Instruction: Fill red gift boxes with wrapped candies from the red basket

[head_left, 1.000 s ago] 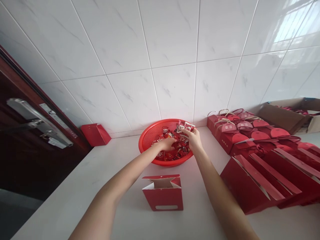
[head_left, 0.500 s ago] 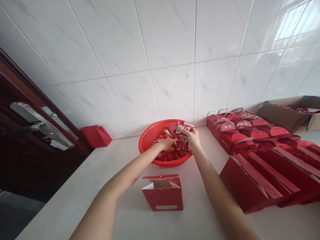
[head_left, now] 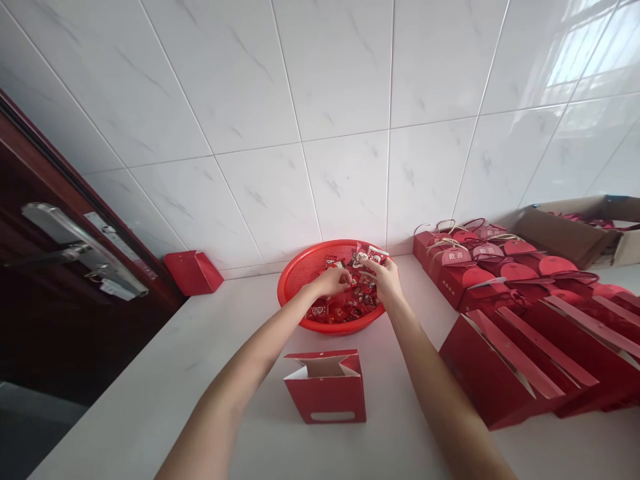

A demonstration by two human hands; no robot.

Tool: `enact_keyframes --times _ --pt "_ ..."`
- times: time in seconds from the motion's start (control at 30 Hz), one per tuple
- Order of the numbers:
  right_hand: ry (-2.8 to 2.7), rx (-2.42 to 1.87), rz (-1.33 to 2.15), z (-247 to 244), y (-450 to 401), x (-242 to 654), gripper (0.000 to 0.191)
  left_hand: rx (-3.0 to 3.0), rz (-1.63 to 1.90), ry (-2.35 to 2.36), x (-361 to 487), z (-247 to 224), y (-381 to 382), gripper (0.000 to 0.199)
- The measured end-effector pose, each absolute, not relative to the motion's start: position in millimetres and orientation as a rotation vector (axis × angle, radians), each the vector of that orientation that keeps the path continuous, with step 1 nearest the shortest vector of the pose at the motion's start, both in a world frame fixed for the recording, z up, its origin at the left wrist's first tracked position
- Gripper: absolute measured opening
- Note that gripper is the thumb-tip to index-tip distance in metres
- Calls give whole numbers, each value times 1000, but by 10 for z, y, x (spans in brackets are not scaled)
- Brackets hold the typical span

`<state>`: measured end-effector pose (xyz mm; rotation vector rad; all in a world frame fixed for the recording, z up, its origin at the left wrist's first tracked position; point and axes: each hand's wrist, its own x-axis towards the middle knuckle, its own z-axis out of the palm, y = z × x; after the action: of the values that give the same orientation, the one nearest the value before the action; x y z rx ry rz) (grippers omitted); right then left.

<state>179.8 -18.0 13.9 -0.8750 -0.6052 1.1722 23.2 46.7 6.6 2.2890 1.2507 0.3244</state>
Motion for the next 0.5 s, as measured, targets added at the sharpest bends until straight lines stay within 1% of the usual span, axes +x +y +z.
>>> enact_keyframes --times 0.1,0.27,0.37,0.43,0.5 --pt "-598 -886 1170 157 -190 1797 35 2199 607 1313 161 144 521 30" --pt "-582 -891 1161 160 -182 1796 35 2045 841 1478 25 196 579 23" --pt "-581 -887 1160 162 -175 1796 32 1967 836 1587 -57 163 597 15" --pt "-583 -888 1159 162 -172 1797 30 1921 740 1643 -104 123 601 10" --pt "-585 -893 1162 160 -171 1797 30 1880 594 1658 -133 87 595 13"
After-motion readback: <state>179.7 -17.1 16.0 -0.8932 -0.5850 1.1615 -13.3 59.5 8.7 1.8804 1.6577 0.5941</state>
